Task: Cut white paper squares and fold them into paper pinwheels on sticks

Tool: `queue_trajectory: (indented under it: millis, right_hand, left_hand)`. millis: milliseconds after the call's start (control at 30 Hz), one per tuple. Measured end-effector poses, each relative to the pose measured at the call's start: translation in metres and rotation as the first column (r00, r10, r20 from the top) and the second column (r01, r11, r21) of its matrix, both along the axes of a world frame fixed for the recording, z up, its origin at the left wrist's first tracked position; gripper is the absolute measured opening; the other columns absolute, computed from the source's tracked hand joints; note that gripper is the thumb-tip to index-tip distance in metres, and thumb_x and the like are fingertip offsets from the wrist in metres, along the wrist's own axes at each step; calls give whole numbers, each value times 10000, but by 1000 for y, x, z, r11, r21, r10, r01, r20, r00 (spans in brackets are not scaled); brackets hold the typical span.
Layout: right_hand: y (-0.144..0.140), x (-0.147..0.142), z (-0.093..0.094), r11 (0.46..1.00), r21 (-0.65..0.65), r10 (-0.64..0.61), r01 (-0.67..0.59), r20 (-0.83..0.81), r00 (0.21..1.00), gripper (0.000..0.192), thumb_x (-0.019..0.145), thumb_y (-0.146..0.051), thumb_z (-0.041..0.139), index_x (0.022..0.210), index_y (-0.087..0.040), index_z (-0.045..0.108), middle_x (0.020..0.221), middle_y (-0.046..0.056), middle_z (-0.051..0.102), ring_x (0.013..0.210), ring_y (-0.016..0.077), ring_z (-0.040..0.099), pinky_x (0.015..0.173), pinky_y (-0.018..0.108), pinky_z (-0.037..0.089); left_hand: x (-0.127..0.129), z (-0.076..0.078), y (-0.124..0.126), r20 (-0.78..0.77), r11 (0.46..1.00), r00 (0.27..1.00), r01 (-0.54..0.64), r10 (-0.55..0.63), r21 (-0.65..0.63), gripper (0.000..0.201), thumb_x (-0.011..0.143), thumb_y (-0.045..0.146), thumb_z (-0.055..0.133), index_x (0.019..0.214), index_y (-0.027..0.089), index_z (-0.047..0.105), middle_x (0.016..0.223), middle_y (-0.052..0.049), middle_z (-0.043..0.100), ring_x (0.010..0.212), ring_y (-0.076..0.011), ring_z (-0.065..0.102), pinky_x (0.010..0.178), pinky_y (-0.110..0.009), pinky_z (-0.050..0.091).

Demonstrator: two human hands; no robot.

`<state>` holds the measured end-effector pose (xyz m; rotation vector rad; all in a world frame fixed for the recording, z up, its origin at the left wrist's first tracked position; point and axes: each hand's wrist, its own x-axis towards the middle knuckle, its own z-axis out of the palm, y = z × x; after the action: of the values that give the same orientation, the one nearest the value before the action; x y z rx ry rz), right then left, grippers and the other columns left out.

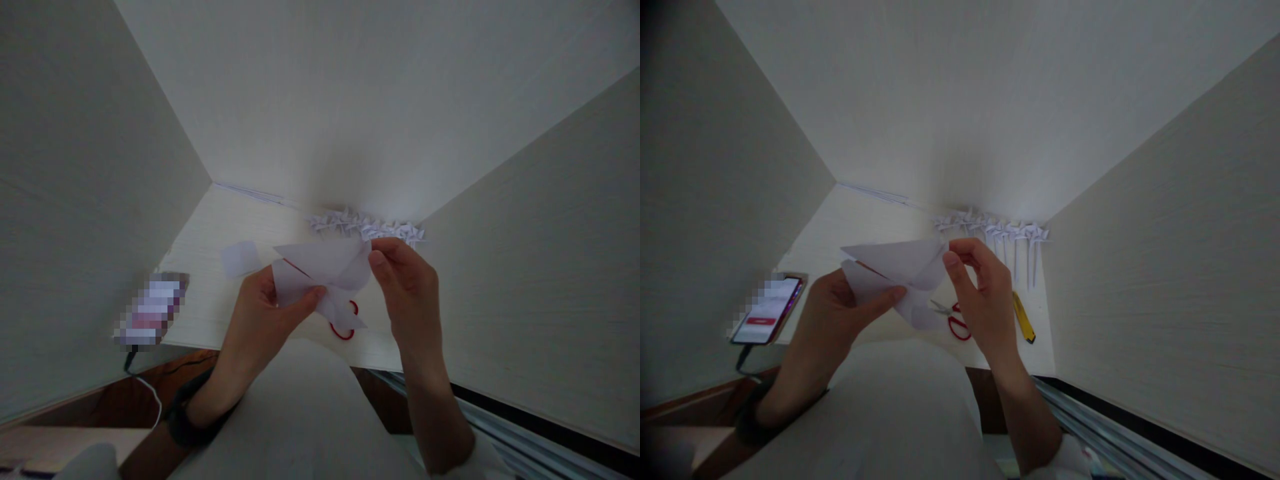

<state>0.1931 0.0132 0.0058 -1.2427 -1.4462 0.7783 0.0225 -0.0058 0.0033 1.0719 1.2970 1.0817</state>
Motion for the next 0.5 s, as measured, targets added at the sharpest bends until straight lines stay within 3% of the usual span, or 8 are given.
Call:
queue_trajectory:
  millis: [133,367,500]
  right_hand:
    - [-3,-3,5,996,34,-82,79,73,994,47,843,-195,603,837,-233,629,794,-8,671,763,160,638,720,308,518]
    - [2,-7,12,997,69,-34,23,158,987,119,818,-172,625,919,-235,626,866,2,661,800,160,614,735,318,501]
    - [5,-9,17,993,95,-86,66,233,969,116,782,-190,695,833,-228,598,792,-20,634,738,150,587,698,305,486]
  left_hand:
    - [1,3,0,-57,999,998,-36,37,31,63,686,188,716,746,209,718,749,4,768,698,-203,709,620,-277,569]
    - [0,2,-2,-147,996,989,-21,33,87,77,707,206,691,776,227,717,784,9,763,708,-192,695,613,-257,544]
    - [0,0,-3,-259,991,965,-2,36,131,70,720,241,687,780,218,714,753,-3,748,666,-197,676,598,-269,526]
